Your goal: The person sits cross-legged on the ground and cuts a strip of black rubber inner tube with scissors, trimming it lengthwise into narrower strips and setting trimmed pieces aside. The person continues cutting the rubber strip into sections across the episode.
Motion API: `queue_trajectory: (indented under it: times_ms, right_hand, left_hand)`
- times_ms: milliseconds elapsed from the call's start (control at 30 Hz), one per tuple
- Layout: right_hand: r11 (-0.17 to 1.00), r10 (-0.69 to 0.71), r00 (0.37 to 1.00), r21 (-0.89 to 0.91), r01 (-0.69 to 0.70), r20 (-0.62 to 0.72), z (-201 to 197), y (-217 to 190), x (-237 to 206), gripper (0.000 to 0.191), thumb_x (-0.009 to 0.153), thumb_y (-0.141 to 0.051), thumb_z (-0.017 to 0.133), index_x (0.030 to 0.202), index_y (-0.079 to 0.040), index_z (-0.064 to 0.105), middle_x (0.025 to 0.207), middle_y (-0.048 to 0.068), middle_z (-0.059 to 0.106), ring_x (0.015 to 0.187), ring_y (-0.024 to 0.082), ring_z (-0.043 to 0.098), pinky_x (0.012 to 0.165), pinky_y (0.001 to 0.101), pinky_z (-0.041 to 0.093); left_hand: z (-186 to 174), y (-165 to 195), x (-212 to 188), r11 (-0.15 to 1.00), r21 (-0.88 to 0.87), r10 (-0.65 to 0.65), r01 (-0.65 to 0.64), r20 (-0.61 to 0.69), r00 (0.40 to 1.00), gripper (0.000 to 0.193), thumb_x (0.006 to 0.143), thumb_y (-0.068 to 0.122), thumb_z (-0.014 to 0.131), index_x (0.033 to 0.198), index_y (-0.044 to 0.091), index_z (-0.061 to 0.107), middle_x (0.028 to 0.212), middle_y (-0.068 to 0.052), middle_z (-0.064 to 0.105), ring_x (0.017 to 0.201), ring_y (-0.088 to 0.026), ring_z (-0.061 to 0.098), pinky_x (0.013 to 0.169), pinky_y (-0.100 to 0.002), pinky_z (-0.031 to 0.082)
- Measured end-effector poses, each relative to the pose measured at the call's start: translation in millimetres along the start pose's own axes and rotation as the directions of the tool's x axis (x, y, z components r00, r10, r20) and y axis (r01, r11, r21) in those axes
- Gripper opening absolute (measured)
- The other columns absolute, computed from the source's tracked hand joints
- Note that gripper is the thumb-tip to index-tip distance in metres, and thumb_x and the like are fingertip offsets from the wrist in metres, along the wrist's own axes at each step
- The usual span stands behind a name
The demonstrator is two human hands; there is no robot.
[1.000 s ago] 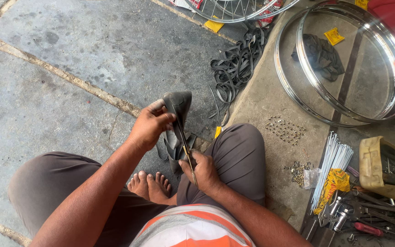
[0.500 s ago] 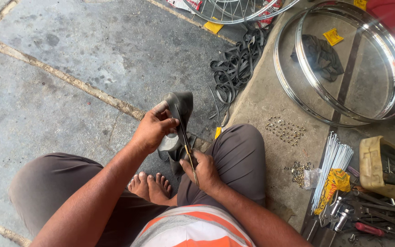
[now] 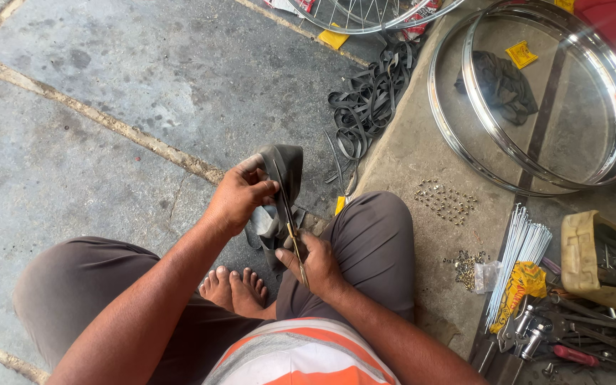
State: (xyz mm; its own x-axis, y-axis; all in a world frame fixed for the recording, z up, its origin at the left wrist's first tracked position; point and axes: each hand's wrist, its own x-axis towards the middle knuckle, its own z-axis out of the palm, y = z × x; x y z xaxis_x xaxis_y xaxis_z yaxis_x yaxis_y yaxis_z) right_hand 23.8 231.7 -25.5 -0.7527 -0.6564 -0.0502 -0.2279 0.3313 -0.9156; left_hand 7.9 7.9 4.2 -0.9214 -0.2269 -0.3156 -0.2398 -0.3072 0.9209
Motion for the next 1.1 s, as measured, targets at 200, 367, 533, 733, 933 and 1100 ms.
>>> queue_trajectory:
  times_ms: [200,367,533,733,933,1100]
  right_hand:
    - [0.996,0.087,0.996,-0.01,-0.087,0.03,0,2,1,0.037,0.09,-0.039,0.077,0.096,-0.005,0.064,0.07,0.006,0.069,0.065,0.016,0.069,0.063,0.0327,0.056]
    - [0.999,-0.007,1.0,-0.05,0.007,-0.003,1,2,1,0.033,0.094,-0.034,0.076,0.094,-0.003,0.064,0.072,0.008,0.069,0.069,0.019,0.072,0.065,0.034,0.057]
    - [0.998,-0.009,1.0,-0.059,0.008,-0.025,0,-2,-1,0.025,0.092,-0.024,0.075,0.091,-0.001,0.066,0.072,0.011,0.072,0.068,0.02,0.074,0.064,0.0347,0.057]
    - [0.997,0.047,0.999,-0.066,-0.048,-0.011,0,-5,-2,0.021,0.091,-0.021,0.075,0.09,-0.002,0.067,0.069,0.011,0.071,0.064,0.02,0.073,0.061,0.0341,0.056]
    - [0.996,-0.078,0.996,-0.04,0.076,-0.047,1,-1,-1,0.024,0.091,-0.023,0.078,0.09,-0.002,0.066,0.075,0.01,0.072,0.071,0.019,0.074,0.066,0.033,0.057]
    - [0.992,0.101,0.995,-0.07,-0.102,-0.013,1,0,0,0.027,0.09,-0.026,0.078,0.089,-0.002,0.065,0.07,0.01,0.071,0.066,0.02,0.073,0.065,0.0343,0.057]
  left_hand:
    - [3,5,-2,0.998,-0.047,-0.041,0.041,-0.011,0.999,0.06,0.088,-0.005,0.064,0.146,0.006,0.053,0.1,-0.006,0.068,0.089,-0.014,0.07,0.077,-0.03,0.064]
    - [4,5,-4,0.998,-0.06,-0.031,0.032,0.01,0.999,0.063,0.087,-0.005,0.064,0.148,0.006,0.051,0.102,-0.009,0.067,0.09,-0.016,0.069,0.078,-0.033,0.064]
    - [0,-1,-1,0.997,-0.07,-0.018,0.016,-0.016,1.0,0.061,0.087,-0.006,0.064,0.146,0.007,0.055,0.099,-0.007,0.066,0.085,-0.014,0.068,0.072,-0.028,0.061]
    - [-9,-2,4,0.956,-0.291,-0.033,0.027,-0.014,0.999,0.04,0.093,-0.004,0.065,0.133,-0.004,0.064,0.104,-0.009,0.072,0.083,-0.013,0.067,0.068,-0.025,0.057]
    - [-3,5,-2,0.994,-0.11,-0.024,0.03,0.054,0.998,0.05,0.086,-0.005,0.065,0.136,0.004,0.06,0.099,-0.007,0.069,0.083,-0.015,0.069,0.073,-0.03,0.063]
    - [1,7,-5,0.999,-0.027,-0.03,0.032,0.061,0.998,0.054,0.089,-0.003,0.066,0.142,0.006,0.057,0.098,-0.007,0.068,0.084,-0.015,0.067,0.074,-0.032,0.061]
